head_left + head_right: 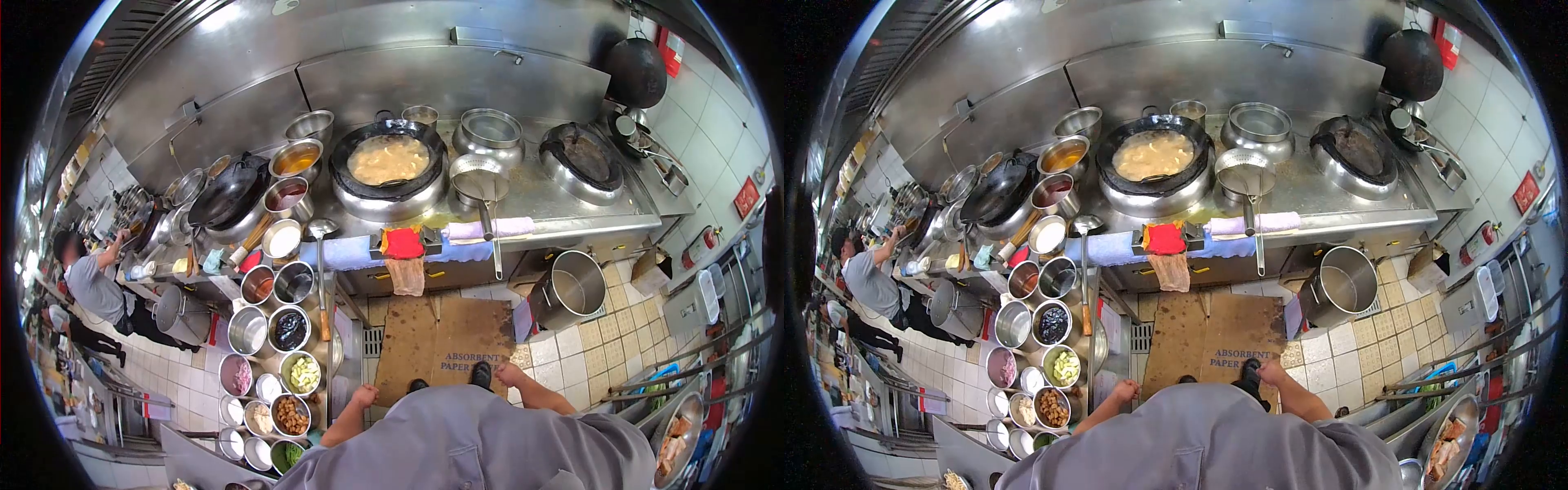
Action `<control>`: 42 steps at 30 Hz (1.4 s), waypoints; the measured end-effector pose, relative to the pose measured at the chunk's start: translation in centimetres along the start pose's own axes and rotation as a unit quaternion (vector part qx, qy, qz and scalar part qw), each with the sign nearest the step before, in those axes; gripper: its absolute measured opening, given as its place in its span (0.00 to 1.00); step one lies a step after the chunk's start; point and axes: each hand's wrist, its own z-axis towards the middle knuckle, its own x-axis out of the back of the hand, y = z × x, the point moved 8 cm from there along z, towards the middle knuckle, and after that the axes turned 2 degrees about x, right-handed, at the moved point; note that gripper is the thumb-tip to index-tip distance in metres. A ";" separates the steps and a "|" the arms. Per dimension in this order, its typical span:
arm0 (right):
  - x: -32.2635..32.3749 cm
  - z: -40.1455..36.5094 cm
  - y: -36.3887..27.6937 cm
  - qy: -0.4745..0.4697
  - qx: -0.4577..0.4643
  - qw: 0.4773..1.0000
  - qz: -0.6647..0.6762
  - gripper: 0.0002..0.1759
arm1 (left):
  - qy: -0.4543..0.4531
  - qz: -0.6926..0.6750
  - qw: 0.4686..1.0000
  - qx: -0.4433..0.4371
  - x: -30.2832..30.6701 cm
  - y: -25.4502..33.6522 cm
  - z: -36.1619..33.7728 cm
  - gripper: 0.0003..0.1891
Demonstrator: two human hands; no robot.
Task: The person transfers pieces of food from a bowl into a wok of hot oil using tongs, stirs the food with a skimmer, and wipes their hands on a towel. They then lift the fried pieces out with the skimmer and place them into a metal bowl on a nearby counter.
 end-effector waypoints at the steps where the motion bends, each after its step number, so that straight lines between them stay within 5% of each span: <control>1: -0.1 -0.1 0.2 -0.001 -0.002 1.000 0.001 0.12 | -0.012 0.004 1.000 0.008 -0.2 -0.1 -0.2 0.08; 22: 0.7 -3.5 -3.4 -0.016 -0.063 0.998 0.020 0.13 | 0.038 -0.050 0.998 -0.003 -0.3 -0.4 -1.0 0.06; 28: 0.5 -3.1 -3.4 -0.014 -0.041 0.999 0.004 0.13 | -0.033 -0.058 0.997 -0.027 -1.0 -0.8 0.0 0.07; 34: 0.5 -2.1 -2.8 0.005 0.000 0.998 -0.059 0.12 | 0.018 -0.081 0.997 -0.005 -0.7 -0.3 -0.2 0.06; 42: 0.3 -3.0 -2.9 -0.025 -0.033 0.999 0.033 0.13 | 0.017 -0.089 0.995 -0.048 -0.8 -0.6 1.1 0.06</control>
